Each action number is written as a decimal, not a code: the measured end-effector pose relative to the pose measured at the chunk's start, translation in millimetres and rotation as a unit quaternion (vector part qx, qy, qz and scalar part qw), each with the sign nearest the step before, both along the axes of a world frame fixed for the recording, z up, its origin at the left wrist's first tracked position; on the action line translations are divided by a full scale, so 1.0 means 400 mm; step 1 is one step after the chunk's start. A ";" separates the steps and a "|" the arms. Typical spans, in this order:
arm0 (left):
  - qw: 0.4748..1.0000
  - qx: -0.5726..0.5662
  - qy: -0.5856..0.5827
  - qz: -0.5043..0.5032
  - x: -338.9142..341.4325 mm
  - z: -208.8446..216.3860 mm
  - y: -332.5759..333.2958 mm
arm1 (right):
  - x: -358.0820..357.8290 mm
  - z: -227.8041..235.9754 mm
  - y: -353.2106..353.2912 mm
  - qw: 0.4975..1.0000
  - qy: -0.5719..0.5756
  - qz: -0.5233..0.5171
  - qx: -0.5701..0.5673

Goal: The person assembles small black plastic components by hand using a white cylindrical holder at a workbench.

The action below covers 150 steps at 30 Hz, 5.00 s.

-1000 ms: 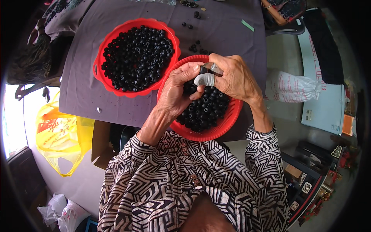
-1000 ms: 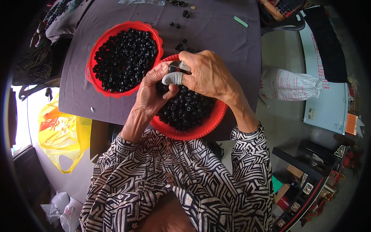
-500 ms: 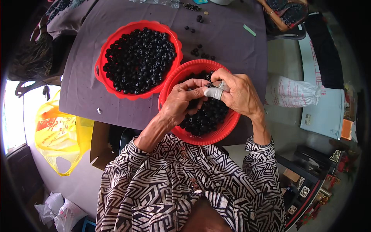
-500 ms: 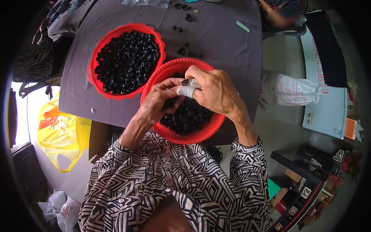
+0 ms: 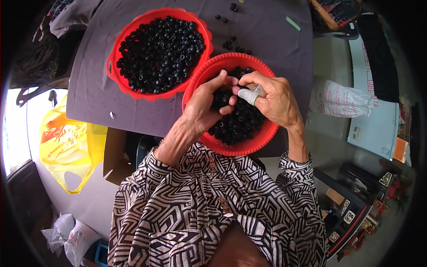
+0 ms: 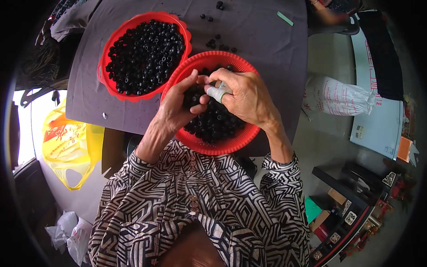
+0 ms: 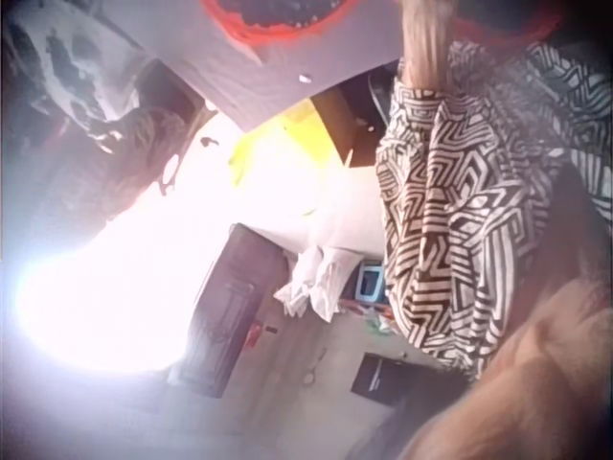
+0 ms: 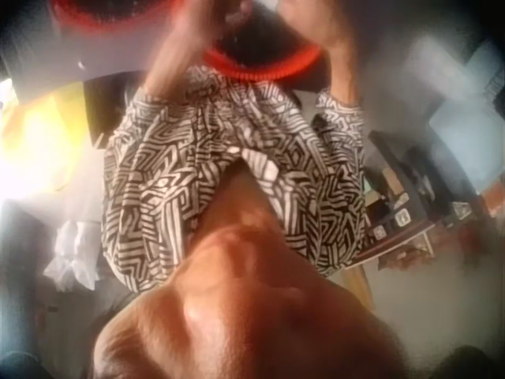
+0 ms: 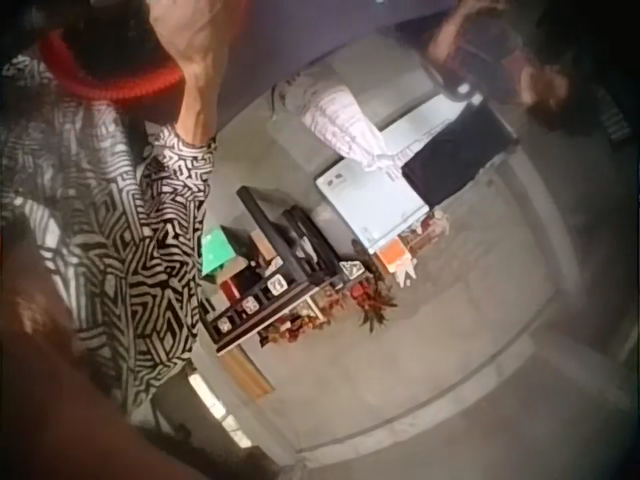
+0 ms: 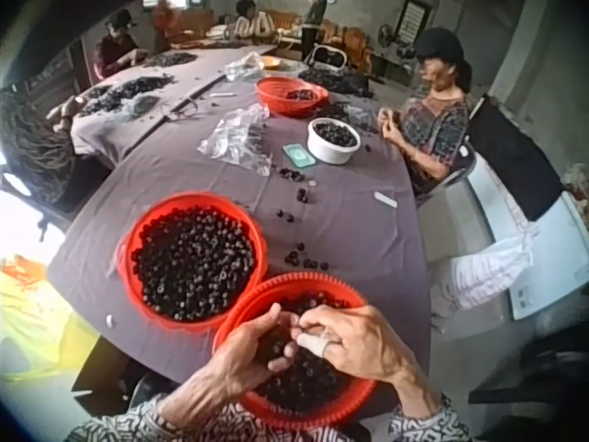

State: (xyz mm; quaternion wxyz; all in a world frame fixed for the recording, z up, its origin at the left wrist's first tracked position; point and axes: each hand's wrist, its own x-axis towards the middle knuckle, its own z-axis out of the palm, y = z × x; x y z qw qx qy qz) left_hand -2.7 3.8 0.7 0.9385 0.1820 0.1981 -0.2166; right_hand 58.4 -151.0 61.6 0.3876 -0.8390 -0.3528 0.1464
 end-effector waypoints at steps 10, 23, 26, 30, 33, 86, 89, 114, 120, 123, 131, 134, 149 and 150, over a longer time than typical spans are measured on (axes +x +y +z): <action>0.987 -0.102 -0.001 0.126 0.051 0.024 -0.007 | -0.001 0.000 0.035 0.998 -0.055 -0.011 0.021; 0.987 0.033 0.010 0.159 0.074 0.067 -0.022 | 0.022 0.034 0.073 0.981 -0.180 -0.005 -0.078; 0.988 0.027 -0.009 0.149 0.079 0.074 -0.021 | 0.029 0.043 0.080 0.994 -0.100 -0.034 0.006; 0.991 0.070 -0.026 0.114 0.075 0.069 -0.014 | 0.060 0.060 0.085 0.992 -0.092 0.046 -0.067; 0.992 0.071 -0.022 0.103 0.071 0.067 -0.013 | 0.078 0.065 0.089 0.992 -0.050 0.066 -0.099; 0.971 0.029 -0.218 0.098 0.044 0.040 0.018 | 0.078 0.066 0.048 0.997 -0.060 0.040 -0.033; 0.970 0.025 -0.222 0.095 0.044 0.041 0.019 | 0.076 0.068 0.052 0.996 -0.058 0.045 -0.045; 0.976 0.029 -0.189 0.102 0.037 0.058 0.012 | 0.055 0.054 0.048 0.981 -0.180 0.053 -0.038; 0.978 -0.004 -0.184 0.104 0.038 0.051 0.010 | 0.065 0.067 0.043 0.992 -0.113 0.023 -0.051; 0.979 0.006 -0.176 0.107 0.037 0.051 0.009 | 0.066 0.062 0.046 0.991 -0.119 0.039 -0.051; 0.977 0.023 -0.186 0.102 0.038 0.046 0.009 | 0.065 0.058 0.049 0.989 -0.127 0.041 -0.064; 0.979 0.050 -0.171 0.100 0.035 0.052 0.006 | 0.057 0.038 0.049 0.984 -0.167 0.040 -0.046; 0.998 0.002 -0.034 0.044 0.031 0.034 -0.001 | 0.035 0.051 0.013 0.998 -0.055 -0.011 0.000; 0.996 -0.049 -0.037 0.064 0.038 0.022 0.001 | 0.031 0.052 0.021 0.998 -0.048 -0.008 0.033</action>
